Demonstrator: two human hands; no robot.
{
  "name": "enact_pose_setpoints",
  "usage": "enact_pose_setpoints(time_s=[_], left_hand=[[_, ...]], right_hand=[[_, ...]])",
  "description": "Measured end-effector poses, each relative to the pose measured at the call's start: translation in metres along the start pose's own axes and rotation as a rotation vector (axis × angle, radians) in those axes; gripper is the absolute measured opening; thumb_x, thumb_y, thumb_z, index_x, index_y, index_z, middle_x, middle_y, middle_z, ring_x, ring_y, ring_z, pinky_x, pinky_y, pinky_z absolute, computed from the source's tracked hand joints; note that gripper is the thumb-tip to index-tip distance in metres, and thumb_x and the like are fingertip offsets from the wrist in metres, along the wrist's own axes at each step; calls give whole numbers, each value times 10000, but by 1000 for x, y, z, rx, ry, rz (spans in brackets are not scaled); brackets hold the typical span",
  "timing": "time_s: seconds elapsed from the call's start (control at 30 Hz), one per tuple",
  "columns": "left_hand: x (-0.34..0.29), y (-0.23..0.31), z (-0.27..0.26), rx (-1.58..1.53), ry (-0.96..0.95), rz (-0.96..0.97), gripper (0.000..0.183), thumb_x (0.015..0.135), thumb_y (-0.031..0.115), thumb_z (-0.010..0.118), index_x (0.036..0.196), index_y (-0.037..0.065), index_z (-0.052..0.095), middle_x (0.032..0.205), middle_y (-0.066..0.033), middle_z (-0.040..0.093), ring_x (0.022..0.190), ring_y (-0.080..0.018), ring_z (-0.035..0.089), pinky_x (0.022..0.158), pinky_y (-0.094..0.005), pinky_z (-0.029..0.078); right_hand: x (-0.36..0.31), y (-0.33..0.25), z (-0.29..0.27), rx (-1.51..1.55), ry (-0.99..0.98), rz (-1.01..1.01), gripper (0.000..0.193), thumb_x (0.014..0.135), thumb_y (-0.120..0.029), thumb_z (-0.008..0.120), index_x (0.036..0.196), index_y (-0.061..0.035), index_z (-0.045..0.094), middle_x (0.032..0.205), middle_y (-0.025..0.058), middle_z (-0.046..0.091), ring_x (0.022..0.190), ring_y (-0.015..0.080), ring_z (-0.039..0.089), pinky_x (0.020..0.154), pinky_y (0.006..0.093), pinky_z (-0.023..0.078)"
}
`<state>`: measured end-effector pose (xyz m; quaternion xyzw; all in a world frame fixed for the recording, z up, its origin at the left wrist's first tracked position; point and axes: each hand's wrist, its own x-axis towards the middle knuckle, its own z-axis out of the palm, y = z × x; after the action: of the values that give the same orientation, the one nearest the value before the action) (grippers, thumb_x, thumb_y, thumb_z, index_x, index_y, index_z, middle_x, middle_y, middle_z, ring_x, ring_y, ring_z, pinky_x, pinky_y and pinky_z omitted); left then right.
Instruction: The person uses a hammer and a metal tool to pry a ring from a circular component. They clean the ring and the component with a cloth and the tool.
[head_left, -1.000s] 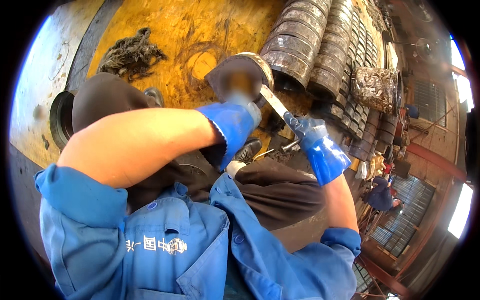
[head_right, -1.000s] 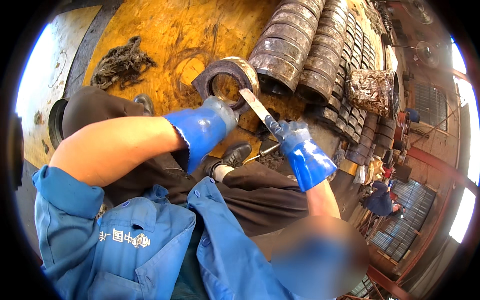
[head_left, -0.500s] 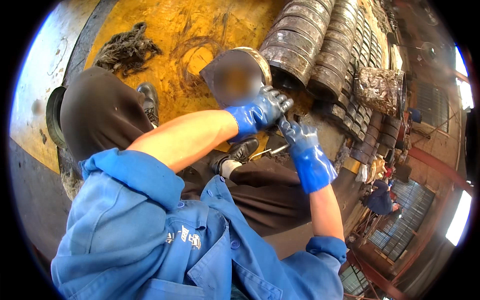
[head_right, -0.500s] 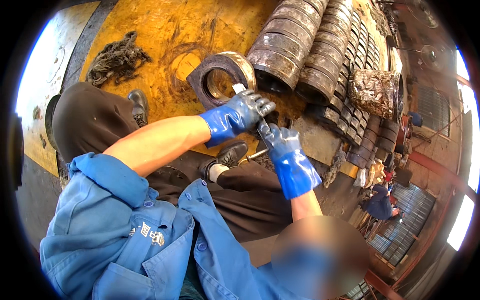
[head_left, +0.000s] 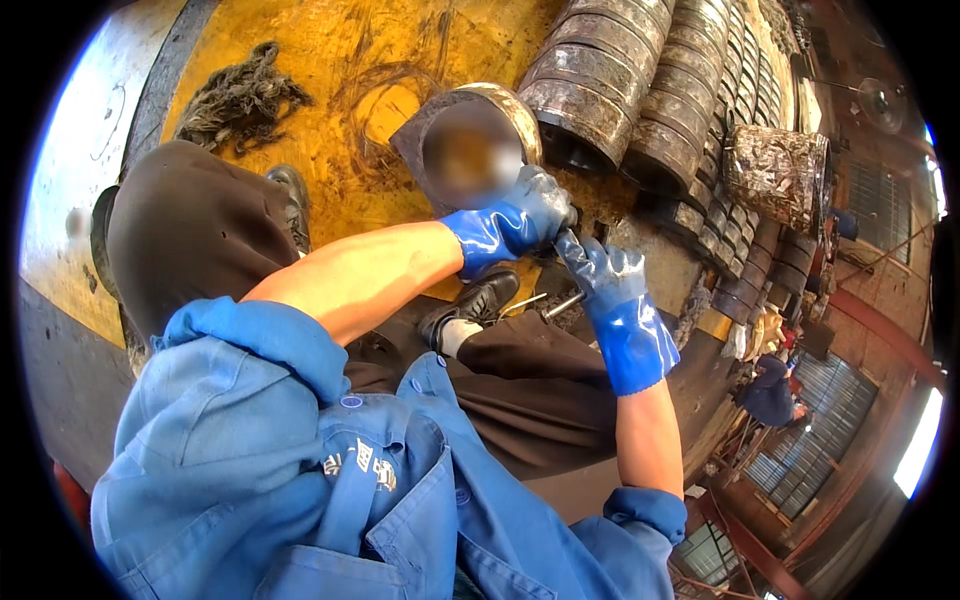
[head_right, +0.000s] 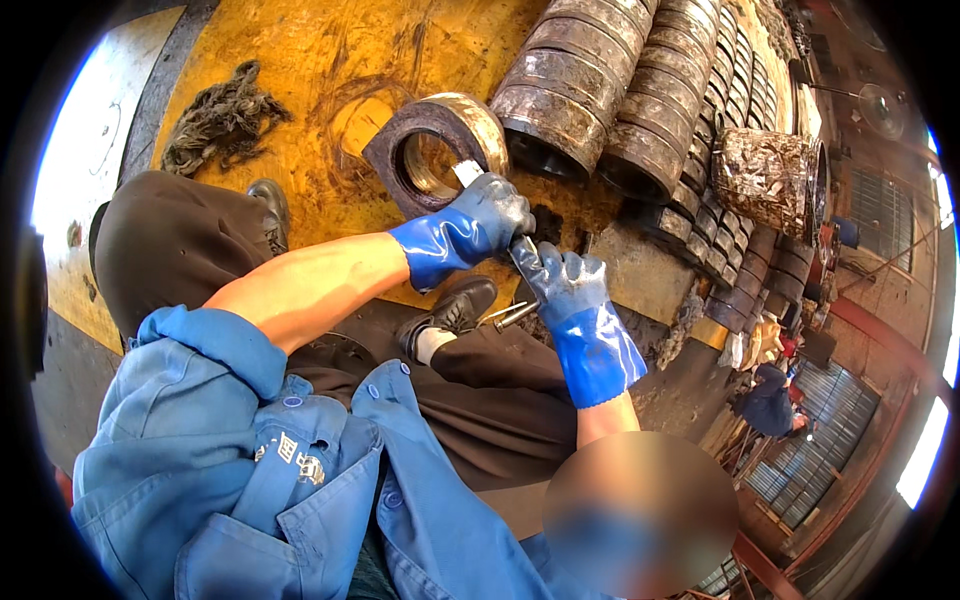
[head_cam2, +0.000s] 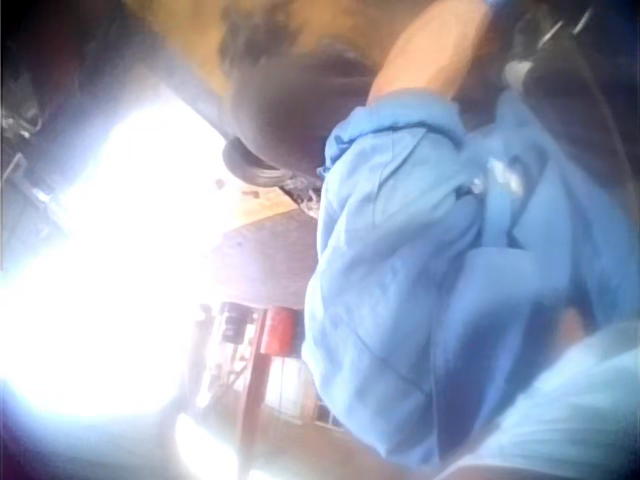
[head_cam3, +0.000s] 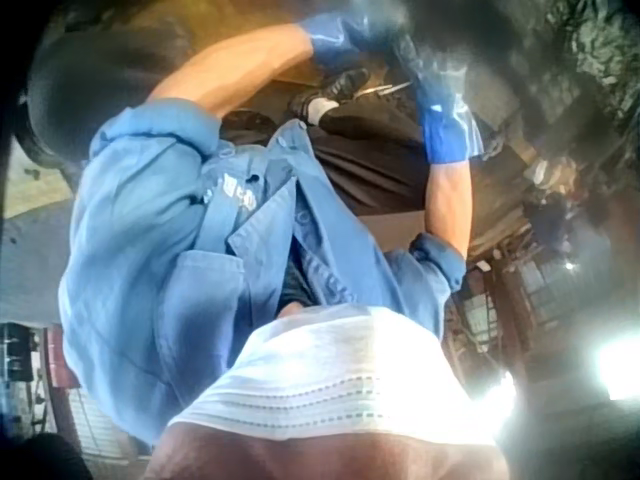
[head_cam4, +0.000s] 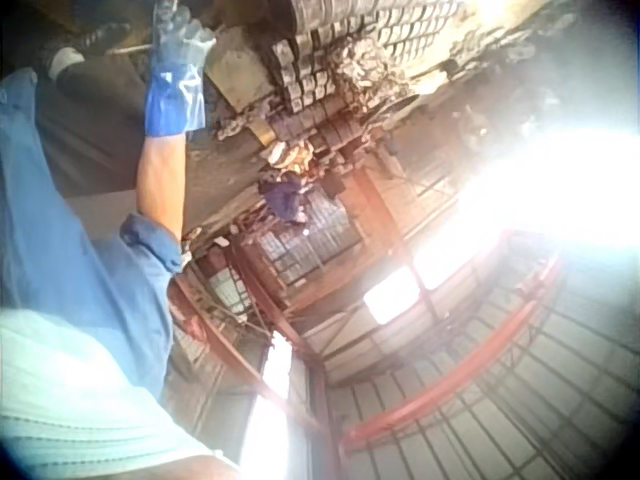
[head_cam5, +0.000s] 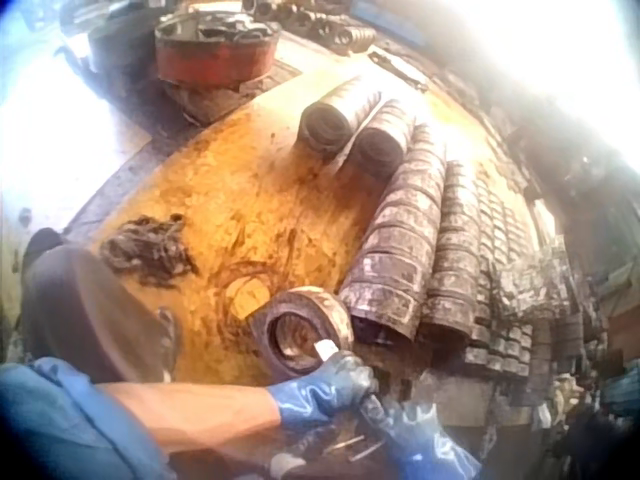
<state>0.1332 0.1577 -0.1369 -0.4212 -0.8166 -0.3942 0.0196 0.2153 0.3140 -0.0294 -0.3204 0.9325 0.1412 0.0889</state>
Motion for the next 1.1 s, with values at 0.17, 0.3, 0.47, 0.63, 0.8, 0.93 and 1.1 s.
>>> enact_pose_setpoints(time_s=[0.17,0.3,0.47,0.63,0.8,0.93,1.1], left_hand=[[-4,-32,8,-20,81,29,28,636,190,650,640,164,639,647,-55,598,695,-265,624,650,-390,480],[-9,-33,4,-37,178,37,35,619,165,644,620,143,617,610,-67,575,683,-265,614,642,-379,470],[4,-17,-8,-86,121,21,80,626,204,639,603,136,602,614,-79,585,642,-295,604,583,-414,466],[10,-21,-8,-212,262,84,75,649,178,639,610,122,609,609,-108,575,631,-322,595,573,-435,459],[-9,-73,19,-399,136,-223,20,637,134,636,656,132,633,656,-88,604,676,-293,617,598,-404,476],[5,-42,-3,-248,326,78,39,623,151,662,626,125,633,643,-118,599,632,-319,606,572,-412,481],[-8,-68,-12,-290,211,-191,81,601,159,690,647,119,636,670,-110,615,666,-313,620,585,-397,484]], right_hand=[[24,-8,0,5,-12,31,471,745,-95,582,1207,-178,550,930,46,576,712,222,585,579,407,460],[33,-4,-6,-72,-133,-10,546,744,-136,595,1275,-214,493,977,47,572,764,225,595,624,421,463],[34,13,-37,-84,-349,-12,586,733,-106,593,1295,-225,478,999,50,579,749,243,602,625,436,455],[33,14,-41,-34,-165,2,531,728,-72,573,1231,-236,530,1025,40,581,807,237,591,661,432,452],[80,10,-32,-85,-151,-48,498,758,-102,554,1236,-241,524,965,47,603,775,231,614,645,409,467],[56,13,-51,-55,-235,-27,464,764,-85,543,1202,-238,545,822,56,604,731,231,635,566,412,463],[109,15,-46,-86,-259,-84,443,801,-74,520,1217,-224,532,885,44,612,760,246,632,615,406,467]])
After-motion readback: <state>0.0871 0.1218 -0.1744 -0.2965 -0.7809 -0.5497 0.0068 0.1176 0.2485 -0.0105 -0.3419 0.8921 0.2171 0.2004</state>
